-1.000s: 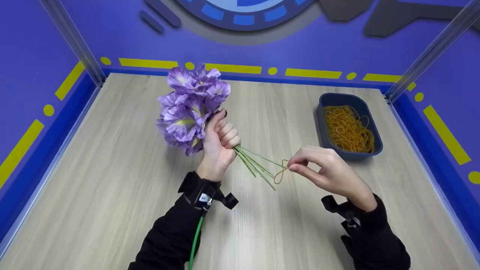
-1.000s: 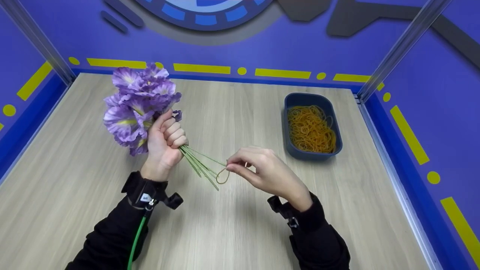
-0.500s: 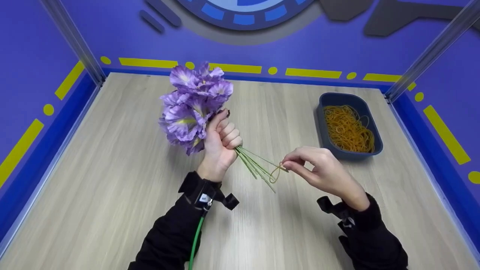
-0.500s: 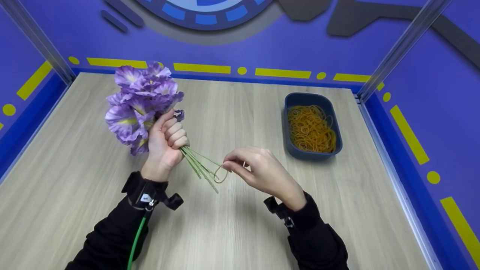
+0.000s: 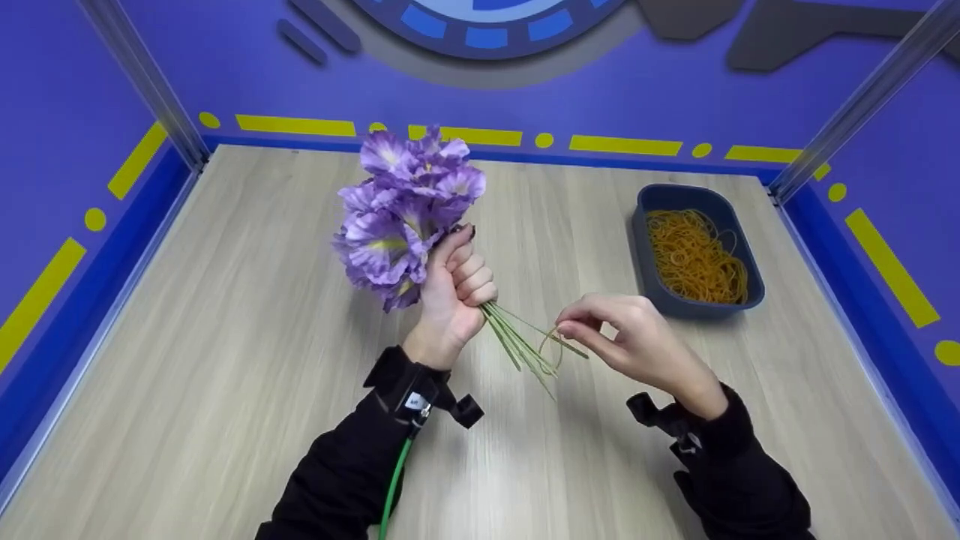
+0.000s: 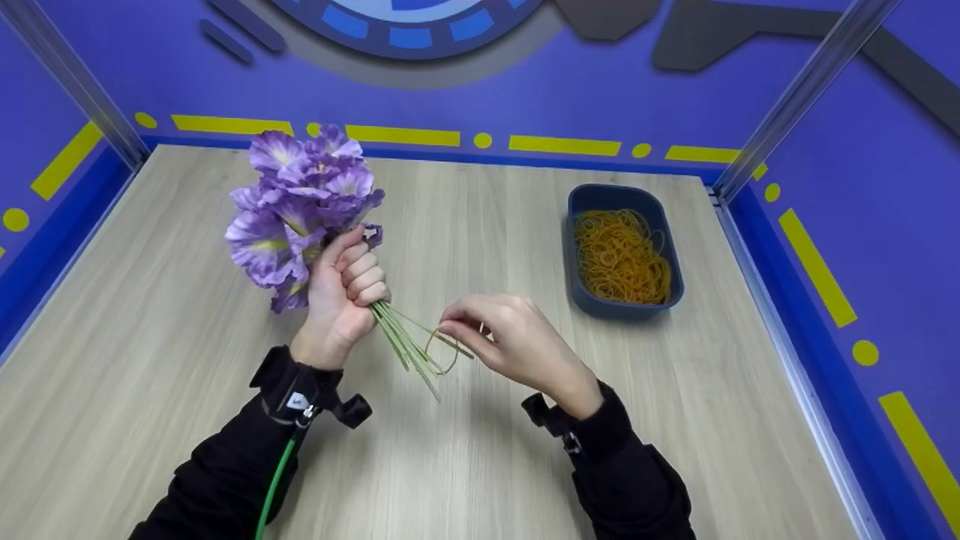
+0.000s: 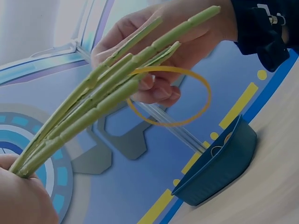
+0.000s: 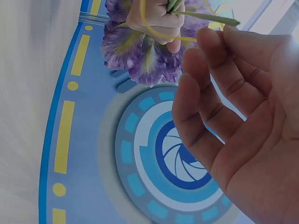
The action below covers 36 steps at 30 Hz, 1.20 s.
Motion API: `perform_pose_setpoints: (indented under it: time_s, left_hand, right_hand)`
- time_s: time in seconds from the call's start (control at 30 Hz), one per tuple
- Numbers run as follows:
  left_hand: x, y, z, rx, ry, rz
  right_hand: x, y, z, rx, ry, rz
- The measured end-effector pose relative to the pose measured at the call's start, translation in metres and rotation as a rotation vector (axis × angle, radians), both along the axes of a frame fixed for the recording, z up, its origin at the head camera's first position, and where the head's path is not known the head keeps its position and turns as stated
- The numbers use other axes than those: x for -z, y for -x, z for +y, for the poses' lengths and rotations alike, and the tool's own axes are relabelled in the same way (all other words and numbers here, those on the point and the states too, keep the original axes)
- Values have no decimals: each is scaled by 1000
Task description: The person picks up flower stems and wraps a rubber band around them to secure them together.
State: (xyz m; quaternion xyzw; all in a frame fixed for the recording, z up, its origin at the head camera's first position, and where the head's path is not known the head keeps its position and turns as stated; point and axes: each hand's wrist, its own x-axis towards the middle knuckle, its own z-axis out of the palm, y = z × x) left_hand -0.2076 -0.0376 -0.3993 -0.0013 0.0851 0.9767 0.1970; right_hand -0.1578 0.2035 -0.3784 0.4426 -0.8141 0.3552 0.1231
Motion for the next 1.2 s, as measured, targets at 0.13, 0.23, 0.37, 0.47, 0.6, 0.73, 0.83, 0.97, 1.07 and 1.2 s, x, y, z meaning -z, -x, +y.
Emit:
perform_pose_setpoints:
  time_s: [0.13, 0.23, 0.37, 0.47, 0.6, 0.73, 0.83, 0.97, 1.07, 1.2]
  left_hand:
    - [-1, -2, 0, -7, 30, -15]
    - [-3, -3, 1, 0, 37, -27]
    - [-3, -5, 2, 20, 43, -23]
    - [-2, -6, 3, 29, 45, -8]
    - [-2, -5, 3, 39, 28, 2]
    - [-3, -5, 2, 46, 6, -5]
    - [-4, -4, 0, 43, 1, -16]
    - [-6, -4, -2, 46, -19, -12]
    - [-8, -3, -4, 48, -46, 1]
    - [-9, -3, -8, 48, -80, 8]
  right_hand:
    - [0, 0, -6, 10, 9, -11]
    - [1, 0, -10, 19, 18, -15]
    - [4, 3, -14, 28, 46, -6]
    - [6, 6, -16, 43, 74, 16]
    - [9, 9, -17, 36, 92, 63]
    - [10, 12, -13, 10, 84, 48]
    - [11, 13, -10, 12, 51, 28]
    - [15, 14, -9, -2, -25, 53]
    - [18, 14, -11, -28, -86, 81]
    - [23, 14, -15, -82, -139, 72]
